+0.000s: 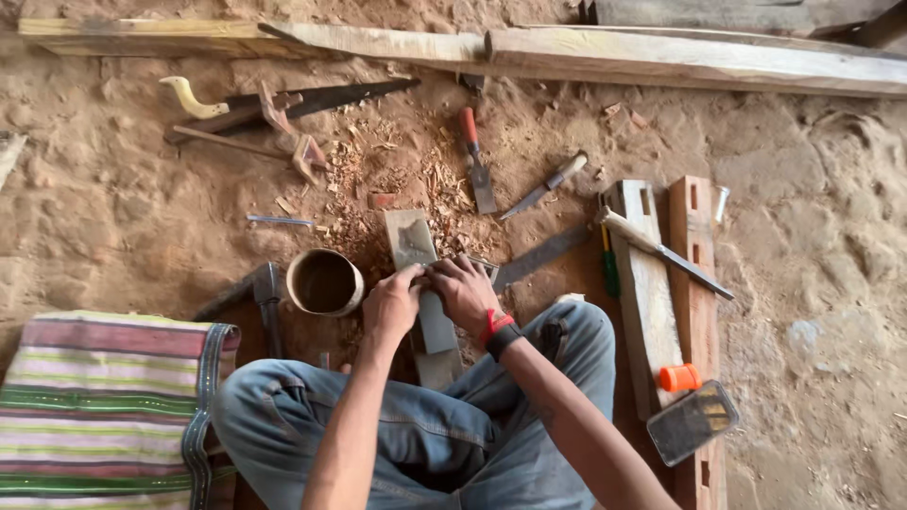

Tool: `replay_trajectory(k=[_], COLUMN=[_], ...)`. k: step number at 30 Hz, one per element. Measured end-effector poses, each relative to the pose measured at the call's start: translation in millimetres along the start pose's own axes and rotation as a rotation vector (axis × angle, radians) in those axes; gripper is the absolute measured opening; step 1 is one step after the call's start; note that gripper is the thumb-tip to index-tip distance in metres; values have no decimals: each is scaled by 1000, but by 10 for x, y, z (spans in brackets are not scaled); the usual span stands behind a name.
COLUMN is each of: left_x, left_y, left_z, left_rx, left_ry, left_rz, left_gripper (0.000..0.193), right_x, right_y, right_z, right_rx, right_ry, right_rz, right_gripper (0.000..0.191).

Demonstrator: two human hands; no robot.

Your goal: The person sits on the ground and sharpens a small metal tool on a grinding stone. They repeatedly rub the tool against the stone, occasionally dipping it into a container of liquid, and inspect the edge between strokes.

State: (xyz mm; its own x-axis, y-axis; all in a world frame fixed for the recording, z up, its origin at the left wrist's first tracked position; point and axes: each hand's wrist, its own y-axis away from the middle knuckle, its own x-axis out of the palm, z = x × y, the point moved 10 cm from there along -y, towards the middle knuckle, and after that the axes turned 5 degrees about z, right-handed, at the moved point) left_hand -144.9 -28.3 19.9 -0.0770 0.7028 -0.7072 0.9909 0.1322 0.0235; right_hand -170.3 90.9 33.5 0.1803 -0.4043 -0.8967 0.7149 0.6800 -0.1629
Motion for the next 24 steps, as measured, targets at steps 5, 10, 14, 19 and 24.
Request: replay_trajectory(k=[5,10,14,19,24], left_x=[149,266,217,184,330], left_y=[770,711,-26,553,959], left_z=[-105,-6,155,-90,-98], left_rx=[132,138,34,200,176], left_ry=[-4,-194,-221,-276,-170], left_rz=[-13,-8,22,-185,23], left_gripper=[38,32,34,34,32], right_x=[-30,-8,-7,138,-14], right_y=[704,661,-9,388,846], right_z=[381,359,46,150,397], right_rx=[-52,-29,7,71,24], right_ry=[-50,-81,-9,13,-114], right_rz=[4,-11,-31,136,5], right_gripper=[37,40,42,37,37])
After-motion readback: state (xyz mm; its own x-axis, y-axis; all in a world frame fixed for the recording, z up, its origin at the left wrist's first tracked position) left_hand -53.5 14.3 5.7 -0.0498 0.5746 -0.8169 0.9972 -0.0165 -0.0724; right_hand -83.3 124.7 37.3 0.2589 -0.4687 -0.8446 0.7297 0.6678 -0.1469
